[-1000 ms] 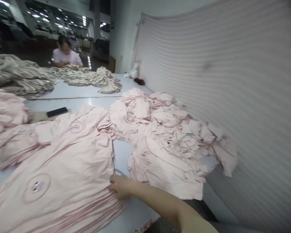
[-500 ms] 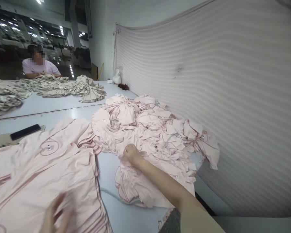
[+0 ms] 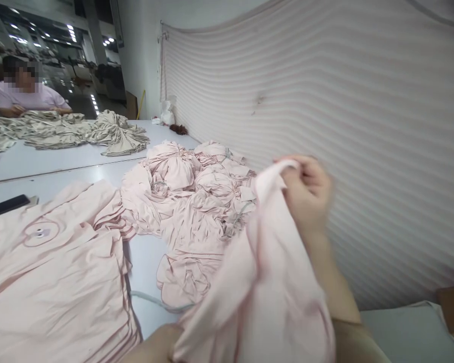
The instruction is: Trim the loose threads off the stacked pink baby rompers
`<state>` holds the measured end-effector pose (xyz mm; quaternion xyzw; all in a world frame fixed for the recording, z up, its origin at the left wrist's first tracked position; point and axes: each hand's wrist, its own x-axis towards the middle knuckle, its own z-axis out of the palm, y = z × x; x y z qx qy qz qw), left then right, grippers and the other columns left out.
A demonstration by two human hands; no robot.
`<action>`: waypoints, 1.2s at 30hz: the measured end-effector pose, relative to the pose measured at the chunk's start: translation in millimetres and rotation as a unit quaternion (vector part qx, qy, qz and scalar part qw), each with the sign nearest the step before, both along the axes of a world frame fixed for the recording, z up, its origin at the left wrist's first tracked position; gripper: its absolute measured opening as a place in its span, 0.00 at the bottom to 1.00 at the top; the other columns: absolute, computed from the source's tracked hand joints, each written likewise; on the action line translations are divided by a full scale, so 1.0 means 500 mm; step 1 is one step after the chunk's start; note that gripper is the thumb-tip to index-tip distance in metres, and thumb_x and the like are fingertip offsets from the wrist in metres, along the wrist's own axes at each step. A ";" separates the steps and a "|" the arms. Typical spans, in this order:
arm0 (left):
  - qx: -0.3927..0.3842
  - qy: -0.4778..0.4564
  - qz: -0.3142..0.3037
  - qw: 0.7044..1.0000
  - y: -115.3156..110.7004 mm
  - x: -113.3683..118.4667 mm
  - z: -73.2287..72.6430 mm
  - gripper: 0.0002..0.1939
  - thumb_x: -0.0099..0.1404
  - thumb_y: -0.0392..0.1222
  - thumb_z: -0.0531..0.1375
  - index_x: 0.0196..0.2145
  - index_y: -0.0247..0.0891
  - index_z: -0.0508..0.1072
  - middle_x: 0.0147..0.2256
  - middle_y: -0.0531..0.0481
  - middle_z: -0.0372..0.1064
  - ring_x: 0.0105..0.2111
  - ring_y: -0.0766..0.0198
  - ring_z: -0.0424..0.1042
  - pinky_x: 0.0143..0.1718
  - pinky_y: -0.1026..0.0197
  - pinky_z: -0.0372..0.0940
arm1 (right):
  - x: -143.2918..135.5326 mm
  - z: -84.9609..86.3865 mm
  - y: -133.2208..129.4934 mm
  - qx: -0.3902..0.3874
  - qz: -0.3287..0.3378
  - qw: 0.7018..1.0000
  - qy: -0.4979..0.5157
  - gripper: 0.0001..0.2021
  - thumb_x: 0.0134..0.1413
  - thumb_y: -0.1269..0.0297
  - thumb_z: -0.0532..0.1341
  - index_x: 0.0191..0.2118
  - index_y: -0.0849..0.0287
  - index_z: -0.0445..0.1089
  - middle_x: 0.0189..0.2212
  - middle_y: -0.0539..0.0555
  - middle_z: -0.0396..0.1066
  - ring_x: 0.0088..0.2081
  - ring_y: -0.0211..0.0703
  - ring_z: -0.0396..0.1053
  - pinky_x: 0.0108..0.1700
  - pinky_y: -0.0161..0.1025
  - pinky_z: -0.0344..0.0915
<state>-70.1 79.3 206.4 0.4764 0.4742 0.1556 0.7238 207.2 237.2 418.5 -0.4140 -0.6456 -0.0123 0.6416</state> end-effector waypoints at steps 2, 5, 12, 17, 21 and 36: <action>-0.063 -0.026 0.092 0.993 -0.005 -0.030 -0.024 0.22 0.43 0.51 0.71 0.37 0.43 0.78 0.35 0.48 0.77 0.42 0.47 0.74 0.50 0.50 0.65 | -0.008 -0.027 0.111 -0.101 -0.084 0.988 -0.087 0.10 0.62 0.70 0.53 0.41 0.60 0.71 0.40 0.58 0.74 0.44 0.49 0.70 0.47 0.45 0.65; -0.114 -0.102 0.272 0.950 -0.002 -0.059 -0.046 0.28 0.41 0.55 0.72 0.38 0.36 0.77 0.35 0.44 0.77 0.38 0.49 0.75 0.46 0.51 0.67 | -0.050 -0.094 0.244 -0.288 -0.129 0.912 -0.263 0.16 0.57 0.78 0.51 0.46 0.65 0.71 0.48 0.65 0.71 0.52 0.53 0.66 0.52 0.45 0.60; -0.096 -0.088 0.493 0.860 0.022 0.000 -0.062 0.24 0.44 0.56 0.72 0.31 0.36 0.75 0.23 0.52 0.72 0.24 0.63 0.70 0.28 0.65 0.64 | -0.197 -0.282 0.203 -0.397 0.109 0.825 -0.386 0.09 0.54 0.76 0.58 0.34 0.61 0.76 0.34 0.56 0.77 0.38 0.44 0.72 0.38 0.33 0.63; -0.076 -0.179 0.548 0.813 0.043 0.072 0.000 0.18 0.47 0.50 0.72 0.30 0.36 0.75 0.27 0.51 0.74 0.26 0.66 0.70 0.31 0.66 0.65 | -0.205 -0.356 -0.048 -0.215 0.261 0.832 -0.440 0.09 0.61 0.70 0.56 0.41 0.59 0.74 0.33 0.53 0.72 0.30 0.40 0.68 0.31 0.35 0.61; -0.057 -0.188 0.543 0.817 0.037 0.113 0.052 0.20 0.49 0.49 0.72 0.37 0.38 0.76 0.29 0.53 0.74 0.26 0.67 0.69 0.31 0.66 0.64 | -0.183 -0.391 -0.165 0.062 0.200 0.884 -0.418 0.11 0.62 0.75 0.51 0.42 0.67 0.71 0.24 0.54 0.66 0.25 0.45 0.63 0.26 0.41 0.57; 0.066 -0.168 0.495 0.850 0.022 0.183 0.156 0.19 0.50 0.54 0.70 0.31 0.37 0.73 0.25 0.55 0.68 0.26 0.68 0.67 0.27 0.68 0.63 | -0.140 -0.301 -0.209 0.097 0.141 0.944 -0.283 0.09 0.63 0.75 0.54 0.38 0.62 0.71 0.26 0.52 0.67 0.28 0.41 0.66 0.30 0.39 0.65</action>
